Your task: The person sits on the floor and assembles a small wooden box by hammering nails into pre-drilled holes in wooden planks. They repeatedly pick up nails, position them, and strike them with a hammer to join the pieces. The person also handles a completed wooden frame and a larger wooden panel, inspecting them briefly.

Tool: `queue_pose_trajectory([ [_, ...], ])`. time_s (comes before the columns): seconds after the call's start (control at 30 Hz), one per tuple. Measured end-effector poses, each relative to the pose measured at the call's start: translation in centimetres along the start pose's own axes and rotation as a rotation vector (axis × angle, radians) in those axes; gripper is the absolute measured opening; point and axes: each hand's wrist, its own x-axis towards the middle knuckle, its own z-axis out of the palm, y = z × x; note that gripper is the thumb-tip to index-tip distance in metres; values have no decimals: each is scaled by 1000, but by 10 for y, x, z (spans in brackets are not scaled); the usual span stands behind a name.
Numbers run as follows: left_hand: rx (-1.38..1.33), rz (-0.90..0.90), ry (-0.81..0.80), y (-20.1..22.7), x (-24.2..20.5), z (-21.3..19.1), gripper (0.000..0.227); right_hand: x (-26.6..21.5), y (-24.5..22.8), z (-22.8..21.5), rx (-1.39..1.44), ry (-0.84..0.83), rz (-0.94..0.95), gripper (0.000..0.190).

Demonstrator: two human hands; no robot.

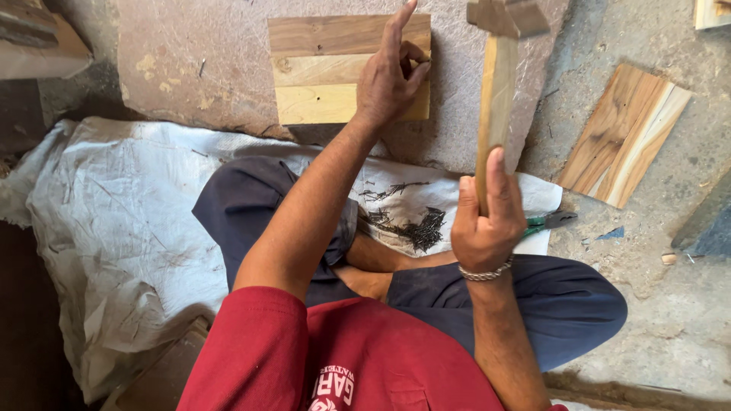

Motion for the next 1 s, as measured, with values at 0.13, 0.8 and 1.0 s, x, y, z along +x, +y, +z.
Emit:
queue_pose_trajectory([
  [0.13,-28,28,15,3,5,0,102,3,3,14,-131,-240,222,59],
  [0.8,-92,-62,99,4,-2,-1,76,29,-14,-16,-230,-92,-36,54],
  [1.0,-124,-59,114,8,-3,-3,73,24,-14,-8,12,208,-207,48],
])
